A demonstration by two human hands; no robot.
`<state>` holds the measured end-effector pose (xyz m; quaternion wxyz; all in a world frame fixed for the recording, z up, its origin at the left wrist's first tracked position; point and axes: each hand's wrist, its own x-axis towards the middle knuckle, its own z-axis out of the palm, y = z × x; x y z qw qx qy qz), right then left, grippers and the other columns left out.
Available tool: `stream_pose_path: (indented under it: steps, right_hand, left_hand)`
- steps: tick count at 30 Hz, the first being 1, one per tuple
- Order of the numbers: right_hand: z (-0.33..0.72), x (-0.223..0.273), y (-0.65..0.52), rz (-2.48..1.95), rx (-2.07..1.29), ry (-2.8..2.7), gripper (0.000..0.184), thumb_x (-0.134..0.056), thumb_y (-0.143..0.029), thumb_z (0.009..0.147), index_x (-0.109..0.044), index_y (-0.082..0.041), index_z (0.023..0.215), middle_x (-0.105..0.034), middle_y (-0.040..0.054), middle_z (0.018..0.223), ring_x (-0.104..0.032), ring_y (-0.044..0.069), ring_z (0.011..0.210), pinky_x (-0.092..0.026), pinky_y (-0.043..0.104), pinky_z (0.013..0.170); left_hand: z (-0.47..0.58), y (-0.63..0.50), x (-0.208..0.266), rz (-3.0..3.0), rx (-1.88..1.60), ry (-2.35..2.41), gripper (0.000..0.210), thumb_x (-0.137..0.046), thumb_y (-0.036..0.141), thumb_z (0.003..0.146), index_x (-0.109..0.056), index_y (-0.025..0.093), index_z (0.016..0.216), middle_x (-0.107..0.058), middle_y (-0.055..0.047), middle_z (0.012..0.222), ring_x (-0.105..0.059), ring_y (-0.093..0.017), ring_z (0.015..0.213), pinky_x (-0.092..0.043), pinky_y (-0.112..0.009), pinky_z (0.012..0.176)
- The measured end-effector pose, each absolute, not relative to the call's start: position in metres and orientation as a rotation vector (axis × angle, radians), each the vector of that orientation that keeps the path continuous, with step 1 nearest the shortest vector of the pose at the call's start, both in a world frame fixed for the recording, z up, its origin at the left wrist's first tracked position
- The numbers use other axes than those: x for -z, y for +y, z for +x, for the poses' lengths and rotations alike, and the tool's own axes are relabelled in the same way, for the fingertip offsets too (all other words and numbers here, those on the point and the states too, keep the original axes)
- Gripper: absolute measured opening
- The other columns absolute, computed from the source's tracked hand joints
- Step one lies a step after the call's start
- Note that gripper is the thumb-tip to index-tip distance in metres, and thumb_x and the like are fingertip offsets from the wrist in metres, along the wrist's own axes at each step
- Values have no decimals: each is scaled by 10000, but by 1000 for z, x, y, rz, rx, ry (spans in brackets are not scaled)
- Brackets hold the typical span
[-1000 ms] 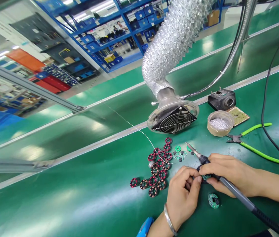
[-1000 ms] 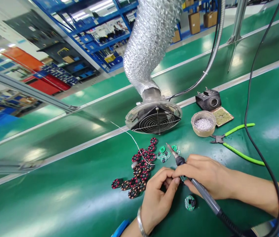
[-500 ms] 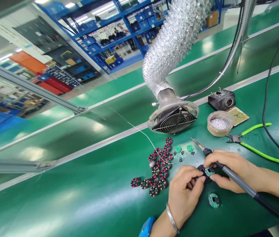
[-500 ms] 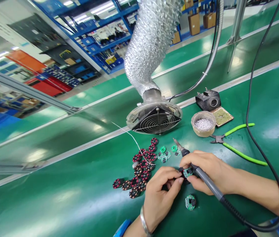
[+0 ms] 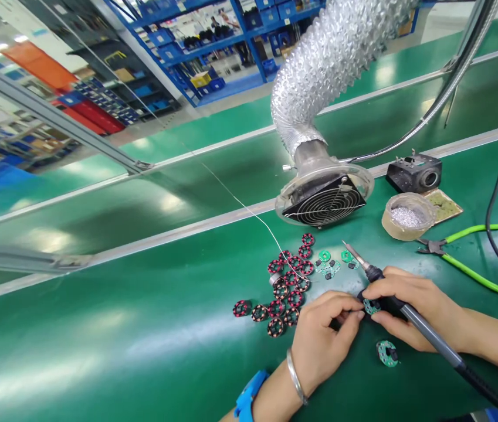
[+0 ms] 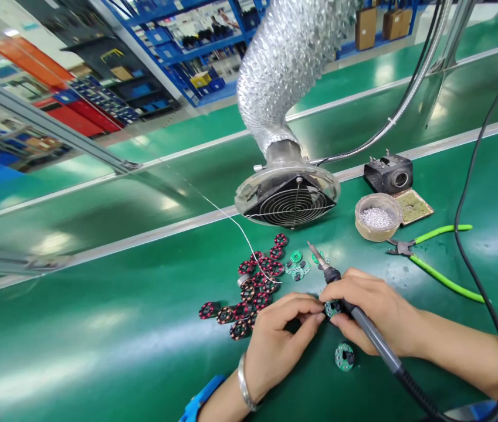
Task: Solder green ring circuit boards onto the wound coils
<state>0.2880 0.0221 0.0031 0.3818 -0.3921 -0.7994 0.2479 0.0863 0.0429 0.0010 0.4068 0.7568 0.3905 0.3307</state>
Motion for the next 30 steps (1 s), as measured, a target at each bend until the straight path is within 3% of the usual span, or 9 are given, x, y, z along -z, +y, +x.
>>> stream_pose_path:
  steps: [7,11,15,22,30]
  right_hand:
    - [290,-6,21,-1030,-690,-2055,267,-534,-59,850,-528,-177,1090,-630,22,836,-552,135,733,-485,258,691]
    - [293,0,20,-1007,-680,-2043,267,-545,-88,879,-536,-197,1122,-677,38,927,-603,137,777,-511,249,702]
    - [297,3,21,-1001,-658,-2034,280,-562,-119,886,-539,-217,1148,-706,41,980,-671,143,835,-548,239,757]
    - [302,-1,19,-1008,-620,-2044,271,-503,-113,905,-546,-206,1156,-717,56,1014,-700,142,875,-564,219,772]
    - [304,2,24,-1062,-353,-1956,302,-489,-126,927,-553,-205,1212,-724,52,1000,-698,143,864,-560,232,772]
  left_hand:
    - [85,41,1,2105,-831,842,190,-636,91,828,-715,190,970,-725,-62,949,-688,-142,845,-567,-235,776]
    - [88,38,2,2286,-859,863,115,-668,189,845,-715,210,949,-724,-64,997,-689,-170,871,-574,-279,781]
    - [96,41,4,2361,-913,850,34,-666,204,852,-698,195,855,-750,-49,925,-695,-179,829,-566,-290,746]
    - [84,56,-2,2134,-1001,714,91,-769,194,744,-678,192,757,-762,-33,810,-703,-149,706,-548,-253,679]
    - [61,46,-2,2341,-620,461,92,-688,168,789,-632,197,856,-756,-40,916,-702,-159,782,-518,-251,712]
